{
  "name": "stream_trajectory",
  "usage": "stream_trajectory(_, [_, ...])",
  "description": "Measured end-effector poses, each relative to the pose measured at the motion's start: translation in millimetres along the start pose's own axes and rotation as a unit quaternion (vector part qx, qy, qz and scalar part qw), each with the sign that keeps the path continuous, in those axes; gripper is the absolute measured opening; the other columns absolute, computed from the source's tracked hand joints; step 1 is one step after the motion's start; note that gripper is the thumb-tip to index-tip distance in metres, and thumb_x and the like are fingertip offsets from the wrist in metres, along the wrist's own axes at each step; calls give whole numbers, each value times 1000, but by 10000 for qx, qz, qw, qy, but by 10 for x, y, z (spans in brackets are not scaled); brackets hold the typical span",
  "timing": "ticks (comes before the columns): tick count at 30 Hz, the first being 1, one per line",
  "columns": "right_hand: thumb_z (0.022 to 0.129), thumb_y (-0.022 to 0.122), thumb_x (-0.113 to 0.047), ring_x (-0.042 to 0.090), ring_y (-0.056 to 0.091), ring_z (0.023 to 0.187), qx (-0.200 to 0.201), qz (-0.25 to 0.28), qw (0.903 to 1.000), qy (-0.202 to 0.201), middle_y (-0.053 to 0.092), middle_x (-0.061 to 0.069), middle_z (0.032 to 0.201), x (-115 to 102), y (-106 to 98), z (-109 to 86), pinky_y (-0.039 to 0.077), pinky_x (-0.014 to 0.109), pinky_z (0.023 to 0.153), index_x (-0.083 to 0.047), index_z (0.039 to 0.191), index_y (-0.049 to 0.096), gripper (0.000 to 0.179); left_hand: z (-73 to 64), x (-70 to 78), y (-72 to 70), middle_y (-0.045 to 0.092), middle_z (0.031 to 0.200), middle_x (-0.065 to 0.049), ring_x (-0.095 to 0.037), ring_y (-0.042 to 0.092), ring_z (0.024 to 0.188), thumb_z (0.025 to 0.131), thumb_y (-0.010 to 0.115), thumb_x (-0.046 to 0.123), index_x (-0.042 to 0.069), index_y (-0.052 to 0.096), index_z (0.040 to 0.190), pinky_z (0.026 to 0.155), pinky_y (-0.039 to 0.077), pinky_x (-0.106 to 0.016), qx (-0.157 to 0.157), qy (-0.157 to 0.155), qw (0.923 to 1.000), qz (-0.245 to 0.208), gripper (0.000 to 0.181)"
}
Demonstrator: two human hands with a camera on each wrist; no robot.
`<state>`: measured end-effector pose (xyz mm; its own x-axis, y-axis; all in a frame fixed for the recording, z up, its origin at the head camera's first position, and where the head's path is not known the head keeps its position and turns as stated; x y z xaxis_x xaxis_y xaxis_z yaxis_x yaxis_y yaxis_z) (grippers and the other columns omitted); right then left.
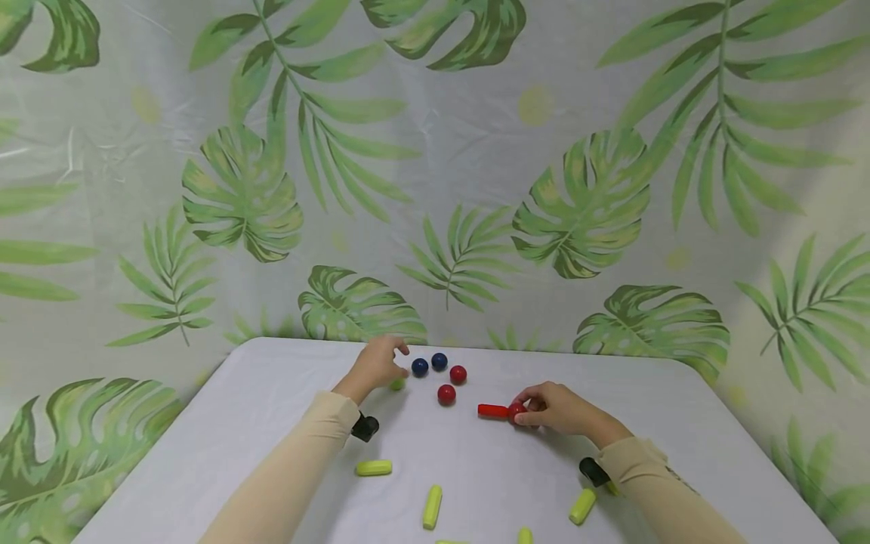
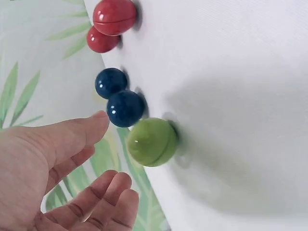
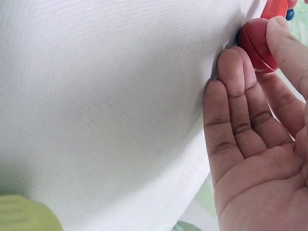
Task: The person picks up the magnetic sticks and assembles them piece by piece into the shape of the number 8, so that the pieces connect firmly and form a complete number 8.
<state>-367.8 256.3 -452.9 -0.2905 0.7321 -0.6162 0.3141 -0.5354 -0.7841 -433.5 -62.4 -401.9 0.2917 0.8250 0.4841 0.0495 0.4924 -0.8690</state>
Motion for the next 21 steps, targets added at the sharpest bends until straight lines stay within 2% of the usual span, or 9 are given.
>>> stream_trajectory(4, [97, 81, -29, 13, 54, 74, 15, 21, 10000, -3, 63, -3, 82, 3, -3, -7, 42, 24, 64, -8, 119, 76, 31, -18, -119, 27, 74, 119, -22, -34, 69, 110, 86, 87, 10, 4, 76, 121, 93, 58, -48, -26, -203, 9996, -200, 37])
stream_trajectory(8, [97, 80, -28, 13, 54, 75, 19, 48, 10000, -32, 63, -3, 83, -5, -10, -13, 42, 24, 64, -7, 120, 76, 31, -40, -206, 60, 73, 122, -23, -35, 68, 109, 88, 86, 12, 6, 76, 123, 93, 58, -49, -129, -401, 9981, -439, 37])
stream_trajectory(16, [98, 80, -28, 11, 54, 75, 8, 54, 10000, 3, 64, -2, 85, -1, -15, -10, 42, 24, 65, -6, 120, 75, 32, -65, -294, 95, 75, 120, -21, -34, 69, 108, 86, 88, 16, 9, 78, 122, 94, 58, -48, -156, -448, 9972, -578, 38])
stream_trajectory(21, [97, 81, -28, 13, 54, 77, 8, 57, 9999, 97, 64, -2, 87, 7, -5, -13, 43, 24, 66, -6, 121, 75, 33, -54, -352, 141, 77, 113, -16, -29, 70, 101, 85, 89, 17, 10, 78, 122, 85, 58, -42, -232, -576, 9955, -711, 39])
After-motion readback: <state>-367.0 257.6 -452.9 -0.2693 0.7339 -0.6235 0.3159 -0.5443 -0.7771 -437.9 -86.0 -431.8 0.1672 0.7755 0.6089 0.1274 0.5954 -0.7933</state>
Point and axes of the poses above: each hand's wrist, its own z-axis towards the middle knuckle, its own y-axis out of the palm, x = y × z, the point moved 6 cm from there along z, towards the middle knuckle
